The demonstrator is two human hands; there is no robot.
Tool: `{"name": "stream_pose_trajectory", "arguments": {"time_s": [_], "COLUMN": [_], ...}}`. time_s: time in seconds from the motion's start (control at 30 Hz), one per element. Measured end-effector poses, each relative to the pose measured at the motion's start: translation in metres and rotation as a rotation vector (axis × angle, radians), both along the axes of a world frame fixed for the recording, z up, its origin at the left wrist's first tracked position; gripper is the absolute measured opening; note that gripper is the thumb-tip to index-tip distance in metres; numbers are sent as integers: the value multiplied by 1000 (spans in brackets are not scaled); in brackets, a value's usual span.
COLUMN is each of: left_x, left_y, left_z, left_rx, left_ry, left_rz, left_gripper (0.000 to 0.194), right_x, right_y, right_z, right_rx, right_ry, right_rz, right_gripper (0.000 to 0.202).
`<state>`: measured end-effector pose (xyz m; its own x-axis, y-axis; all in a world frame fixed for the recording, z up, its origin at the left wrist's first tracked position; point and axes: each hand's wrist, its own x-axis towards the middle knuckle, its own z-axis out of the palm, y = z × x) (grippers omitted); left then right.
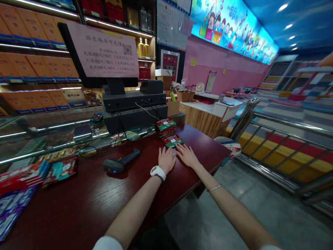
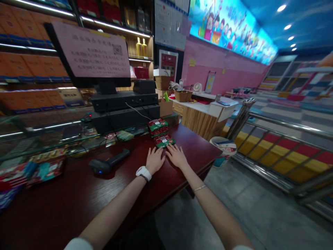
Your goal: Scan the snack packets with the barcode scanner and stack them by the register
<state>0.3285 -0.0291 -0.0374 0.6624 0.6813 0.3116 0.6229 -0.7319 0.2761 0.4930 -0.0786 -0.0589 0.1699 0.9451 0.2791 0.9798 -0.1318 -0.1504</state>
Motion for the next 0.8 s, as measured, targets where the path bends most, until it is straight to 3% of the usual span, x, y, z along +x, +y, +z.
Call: {"name": "stream_pose_trajectory", "arguments": {"time_s": [0.17,0.33,0.8], "left_x": [3,4,-5], "left_y": [-2,-2,-9], "left_z": [0,-2,5], "left_rx": [-10,-46,23], "left_ry": [41,58,59], "left_rz": [30,44,66], "left_gripper": [48,50,46], "right_x": [0,-1,-4], "right_y": [1,2,-2], "right_z": [5,6,8], "right_rx": [-148,-186,5], "right_ry": [4,18,5], "right_rz": [-34,-47,-29], "right_gripper": [57,58,50]}}
